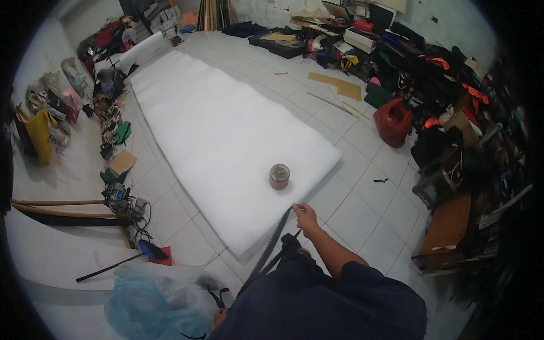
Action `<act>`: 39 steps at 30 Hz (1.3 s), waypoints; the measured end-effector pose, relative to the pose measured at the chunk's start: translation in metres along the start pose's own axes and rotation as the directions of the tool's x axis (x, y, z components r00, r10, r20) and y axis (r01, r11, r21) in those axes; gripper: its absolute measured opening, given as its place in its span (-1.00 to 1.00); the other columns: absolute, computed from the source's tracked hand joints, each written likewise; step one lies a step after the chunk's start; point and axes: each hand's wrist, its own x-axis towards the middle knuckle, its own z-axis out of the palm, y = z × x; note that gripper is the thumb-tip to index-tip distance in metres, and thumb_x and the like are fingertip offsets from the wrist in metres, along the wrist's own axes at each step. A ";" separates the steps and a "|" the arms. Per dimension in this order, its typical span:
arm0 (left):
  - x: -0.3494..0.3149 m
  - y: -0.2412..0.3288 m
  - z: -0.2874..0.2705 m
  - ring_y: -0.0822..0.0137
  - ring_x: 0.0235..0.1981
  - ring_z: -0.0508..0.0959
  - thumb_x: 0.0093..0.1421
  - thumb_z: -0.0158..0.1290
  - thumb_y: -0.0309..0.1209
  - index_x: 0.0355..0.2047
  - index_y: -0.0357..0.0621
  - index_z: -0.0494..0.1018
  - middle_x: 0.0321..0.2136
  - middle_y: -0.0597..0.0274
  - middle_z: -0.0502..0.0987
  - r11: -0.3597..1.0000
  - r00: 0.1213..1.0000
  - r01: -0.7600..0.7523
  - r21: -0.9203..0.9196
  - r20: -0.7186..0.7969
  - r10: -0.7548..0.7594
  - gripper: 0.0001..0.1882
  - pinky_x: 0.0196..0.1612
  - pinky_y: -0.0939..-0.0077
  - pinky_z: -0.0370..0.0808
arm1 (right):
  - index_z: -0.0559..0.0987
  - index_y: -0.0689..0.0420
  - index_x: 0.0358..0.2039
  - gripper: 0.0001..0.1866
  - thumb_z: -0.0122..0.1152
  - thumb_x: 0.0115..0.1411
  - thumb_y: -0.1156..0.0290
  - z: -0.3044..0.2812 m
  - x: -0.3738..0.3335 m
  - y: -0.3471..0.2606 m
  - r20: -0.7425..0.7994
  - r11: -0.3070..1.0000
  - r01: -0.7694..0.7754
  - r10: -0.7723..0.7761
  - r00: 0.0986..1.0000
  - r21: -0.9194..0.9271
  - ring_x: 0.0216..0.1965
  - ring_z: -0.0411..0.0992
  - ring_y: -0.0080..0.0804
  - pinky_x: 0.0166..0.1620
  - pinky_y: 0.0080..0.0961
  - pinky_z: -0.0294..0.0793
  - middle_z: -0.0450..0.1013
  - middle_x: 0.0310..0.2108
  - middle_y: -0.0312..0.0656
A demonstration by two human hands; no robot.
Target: The person cuts a large white foam sheet with scissors, then lifts and stacks the cut pieces. They also pick up a black strap and a small can, moving them around the workspace.
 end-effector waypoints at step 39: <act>-0.135 0.234 0.006 0.42 -0.30 0.49 0.29 0.04 -0.33 -0.27 -0.24 0.51 -0.38 0.26 0.55 0.751 0.854 -0.333 -0.570 -0.520 -0.016 -0.80 -0.19 0.49 0.41 | 0.58 0.04 -0.21 -0.73 0.27 0.03 0.34 0.037 0.123 -0.124 0.941 0.122 0.944 0.190 0.280 -0.306 -0.25 0.54 -0.08 -0.15 -0.21 0.51 0.57 -0.30 -0.08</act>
